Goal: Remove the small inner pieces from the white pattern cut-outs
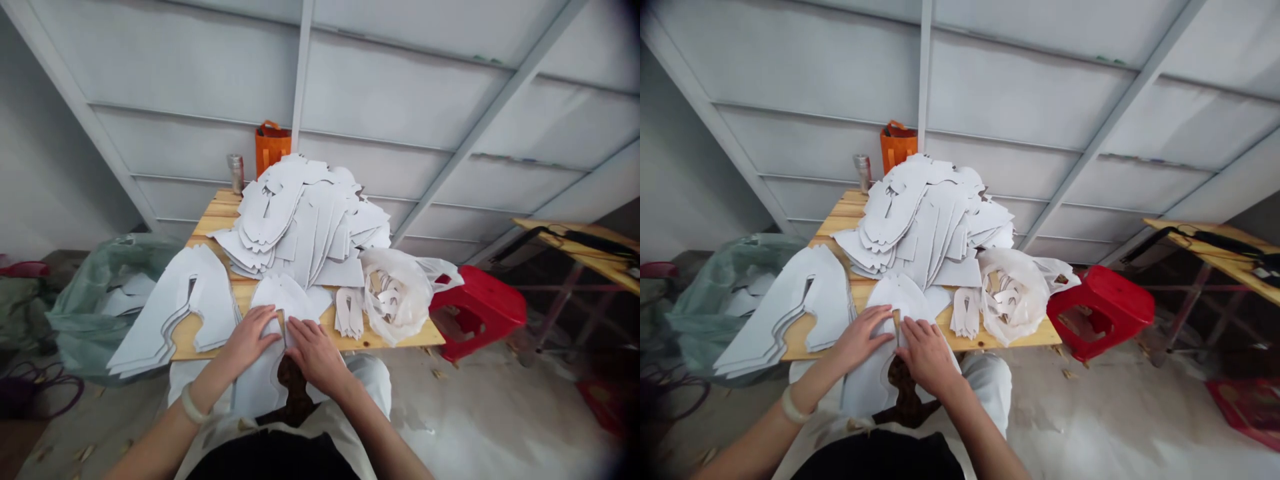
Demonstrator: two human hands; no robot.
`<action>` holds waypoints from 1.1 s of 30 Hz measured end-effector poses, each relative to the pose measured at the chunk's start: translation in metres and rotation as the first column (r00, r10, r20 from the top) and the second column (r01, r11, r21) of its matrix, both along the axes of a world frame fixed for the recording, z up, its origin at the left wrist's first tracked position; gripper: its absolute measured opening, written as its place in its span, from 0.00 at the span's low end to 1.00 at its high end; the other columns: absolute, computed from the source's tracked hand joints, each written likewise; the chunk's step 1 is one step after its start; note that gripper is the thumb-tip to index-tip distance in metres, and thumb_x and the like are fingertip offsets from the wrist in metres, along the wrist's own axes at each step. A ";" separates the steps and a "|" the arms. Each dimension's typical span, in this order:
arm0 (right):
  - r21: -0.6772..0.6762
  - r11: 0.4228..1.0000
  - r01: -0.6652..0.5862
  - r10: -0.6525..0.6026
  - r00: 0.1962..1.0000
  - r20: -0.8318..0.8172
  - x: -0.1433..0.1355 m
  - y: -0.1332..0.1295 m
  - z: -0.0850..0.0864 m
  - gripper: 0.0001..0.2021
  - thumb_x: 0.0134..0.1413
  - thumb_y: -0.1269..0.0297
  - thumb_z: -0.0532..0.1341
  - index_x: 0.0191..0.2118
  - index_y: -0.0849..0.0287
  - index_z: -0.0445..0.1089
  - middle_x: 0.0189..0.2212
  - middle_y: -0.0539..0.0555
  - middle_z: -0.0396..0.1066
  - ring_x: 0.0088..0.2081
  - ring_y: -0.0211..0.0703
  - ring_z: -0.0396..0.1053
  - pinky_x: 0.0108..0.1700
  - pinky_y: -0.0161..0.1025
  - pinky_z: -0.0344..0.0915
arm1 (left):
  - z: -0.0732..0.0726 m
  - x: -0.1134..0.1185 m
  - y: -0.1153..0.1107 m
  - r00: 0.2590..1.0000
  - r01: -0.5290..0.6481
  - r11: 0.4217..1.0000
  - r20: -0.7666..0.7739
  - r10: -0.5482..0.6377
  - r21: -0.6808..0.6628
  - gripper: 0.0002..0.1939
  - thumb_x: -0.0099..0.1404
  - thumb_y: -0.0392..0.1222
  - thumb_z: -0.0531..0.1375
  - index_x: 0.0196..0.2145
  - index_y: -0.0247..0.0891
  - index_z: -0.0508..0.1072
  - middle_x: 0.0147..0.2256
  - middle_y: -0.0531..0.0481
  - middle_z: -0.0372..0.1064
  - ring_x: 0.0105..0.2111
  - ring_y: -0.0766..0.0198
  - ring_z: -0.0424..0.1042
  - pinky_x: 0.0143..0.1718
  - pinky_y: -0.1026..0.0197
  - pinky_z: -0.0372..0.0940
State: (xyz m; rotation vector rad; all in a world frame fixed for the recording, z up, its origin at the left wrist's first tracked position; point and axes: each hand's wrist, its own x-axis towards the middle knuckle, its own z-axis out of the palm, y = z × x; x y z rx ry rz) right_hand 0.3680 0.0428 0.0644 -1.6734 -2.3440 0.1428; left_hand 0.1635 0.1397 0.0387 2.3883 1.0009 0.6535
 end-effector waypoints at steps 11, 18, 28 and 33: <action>0.010 1.000 0.009 -0.006 0.982 -0.188 0.003 0.037 -0.007 0.28 0.69 0.60 0.60 0.70 0.58 0.59 0.62 0.64 0.69 0.53 0.56 0.70 0.58 0.55 0.70 | -0.010 -0.002 -0.002 0.981 -0.144 0.972 -0.105 0.165 0.184 0.31 0.66 0.50 0.67 0.62 0.39 0.67 0.67 0.34 0.59 0.67 0.38 0.59 0.65 0.35 0.60; -0.066 0.991 0.116 -0.131 0.732 -0.669 0.028 0.039 -0.017 0.19 0.69 0.54 0.55 0.56 0.59 0.74 0.46 0.61 0.78 0.46 0.51 0.76 0.53 0.50 0.72 | -0.011 0.009 -0.005 0.954 -0.294 0.938 -0.008 0.300 0.182 0.24 0.59 0.46 0.72 0.52 0.40 0.74 0.61 0.34 0.61 0.62 0.35 0.61 0.61 0.32 0.62; -0.185 0.958 0.220 -0.255 0.358 -0.898 0.029 0.027 -0.013 0.23 0.64 0.43 0.60 0.48 0.58 0.77 0.42 0.60 0.79 0.42 0.51 0.73 0.51 0.48 0.69 | 0.019 0.023 0.009 0.890 -0.339 0.940 0.313 0.332 -0.033 0.18 0.63 0.26 0.53 0.43 0.42 0.76 0.40 0.45 0.70 0.43 0.55 0.73 0.50 0.48 0.70; -0.188 0.953 0.238 -0.175 -0.076 -0.982 0.040 0.030 -0.022 0.21 0.61 0.43 0.63 0.47 0.55 0.77 0.40 0.57 0.79 0.42 0.49 0.75 0.48 0.47 0.71 | 0.044 0.007 0.023 0.852 -0.317 0.937 0.389 0.349 -0.145 0.10 0.64 0.35 0.56 0.39 0.40 0.77 0.41 0.46 0.77 0.42 0.56 0.76 0.45 0.54 0.72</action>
